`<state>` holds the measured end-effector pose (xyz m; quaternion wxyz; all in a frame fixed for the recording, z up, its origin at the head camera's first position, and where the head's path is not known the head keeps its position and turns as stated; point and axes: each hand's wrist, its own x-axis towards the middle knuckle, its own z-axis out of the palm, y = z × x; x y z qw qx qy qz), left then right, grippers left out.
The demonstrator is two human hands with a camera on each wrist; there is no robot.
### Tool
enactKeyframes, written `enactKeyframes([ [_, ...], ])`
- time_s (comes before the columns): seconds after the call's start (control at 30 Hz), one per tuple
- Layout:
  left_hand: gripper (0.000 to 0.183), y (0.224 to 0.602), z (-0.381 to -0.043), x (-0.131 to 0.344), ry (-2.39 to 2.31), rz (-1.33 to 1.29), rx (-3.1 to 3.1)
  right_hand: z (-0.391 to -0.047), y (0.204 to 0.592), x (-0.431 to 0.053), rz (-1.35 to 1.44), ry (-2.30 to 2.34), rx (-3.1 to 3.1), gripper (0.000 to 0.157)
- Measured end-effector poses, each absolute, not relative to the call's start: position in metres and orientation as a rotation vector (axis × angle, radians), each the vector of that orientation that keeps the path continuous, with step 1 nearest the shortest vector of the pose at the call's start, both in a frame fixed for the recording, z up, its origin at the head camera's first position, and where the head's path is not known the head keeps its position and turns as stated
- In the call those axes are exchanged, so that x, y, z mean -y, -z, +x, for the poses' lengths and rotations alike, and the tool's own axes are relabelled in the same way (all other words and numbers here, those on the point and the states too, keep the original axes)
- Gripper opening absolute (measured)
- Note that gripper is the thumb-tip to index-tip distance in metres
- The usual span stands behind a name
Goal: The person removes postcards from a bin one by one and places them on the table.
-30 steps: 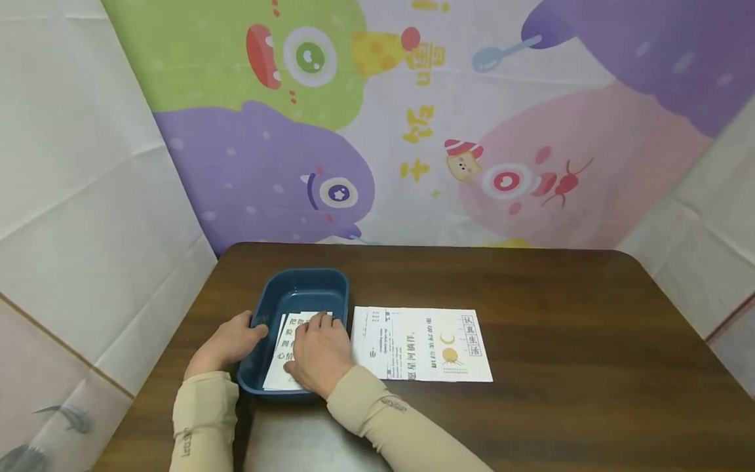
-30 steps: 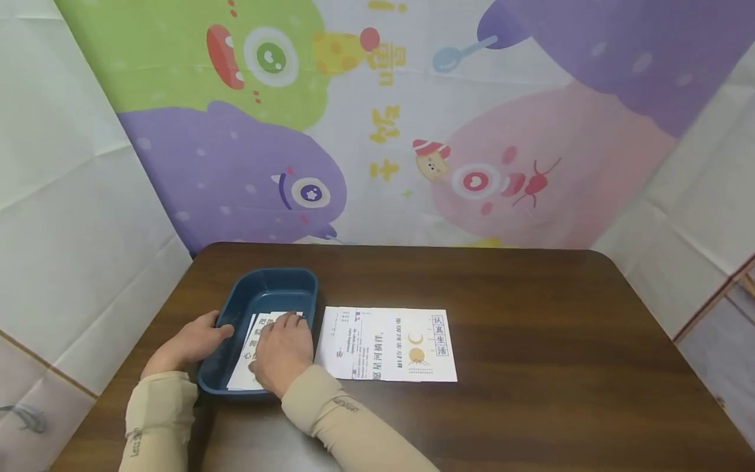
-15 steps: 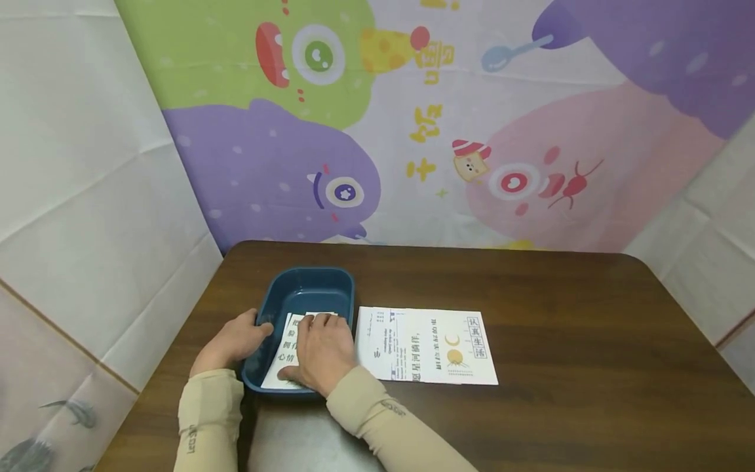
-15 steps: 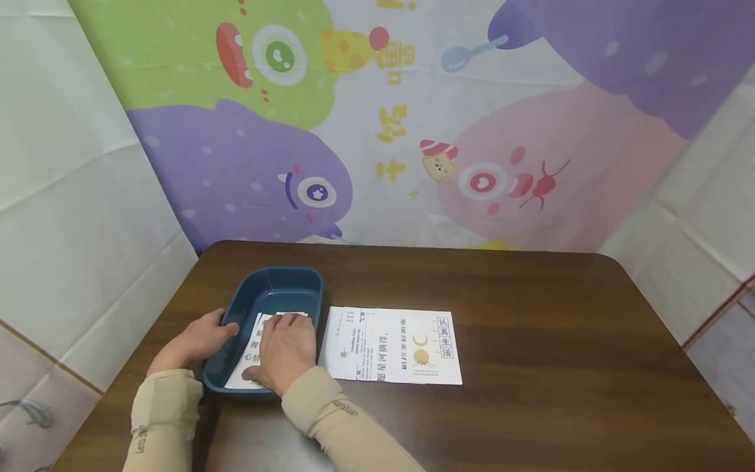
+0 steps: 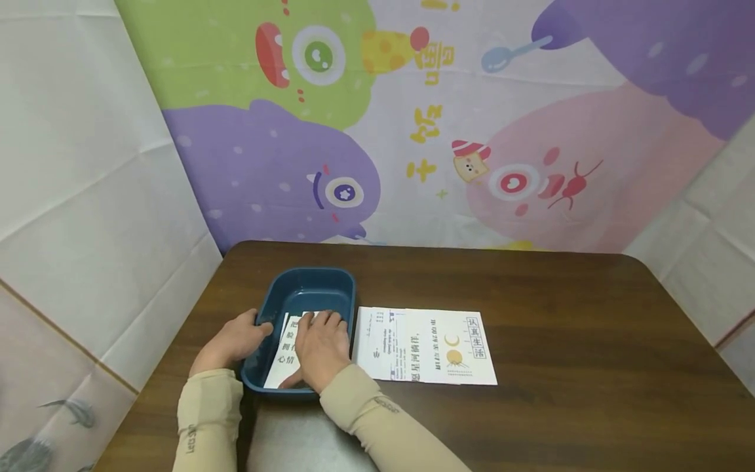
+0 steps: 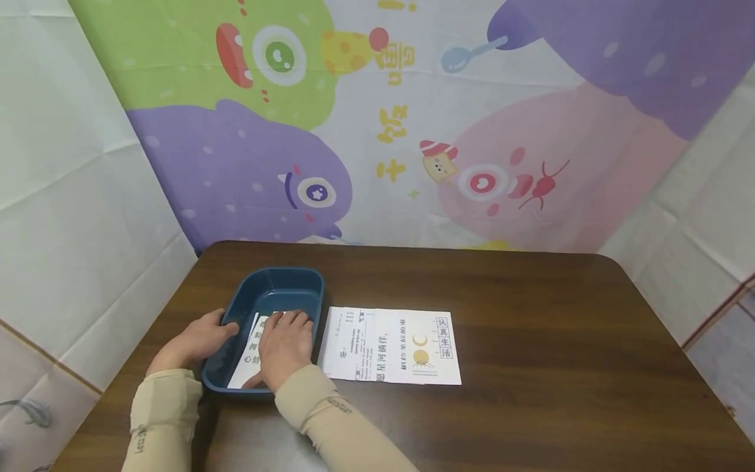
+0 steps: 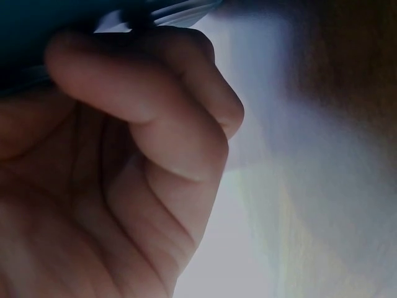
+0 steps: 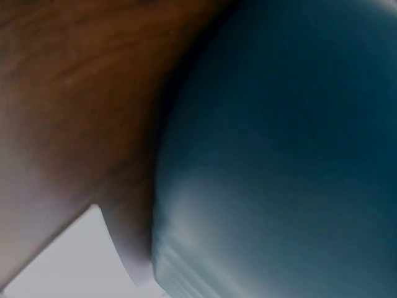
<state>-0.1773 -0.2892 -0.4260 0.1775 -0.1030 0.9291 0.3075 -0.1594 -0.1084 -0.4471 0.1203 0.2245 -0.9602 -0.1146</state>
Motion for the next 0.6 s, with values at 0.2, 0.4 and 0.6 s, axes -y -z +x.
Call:
enactKeyframes([
  [0.2,0.059,0.426,-0.176,0.29,-0.857,-0.267,-2.647,-0.163,0.449,0.112,0.665,0.109,2.907,0.133],
  [0.4,0.055,0.426,-0.177,0.291,-0.837,-0.251,-2.669,-0.168,0.448,0.116,0.609,-0.222,3.055,0.136],
  [0.6,0.056,0.425,-0.179,0.291,-0.845,-0.275,-2.649,-0.17,0.447,0.117,0.567,-0.379,3.046,0.109],
])
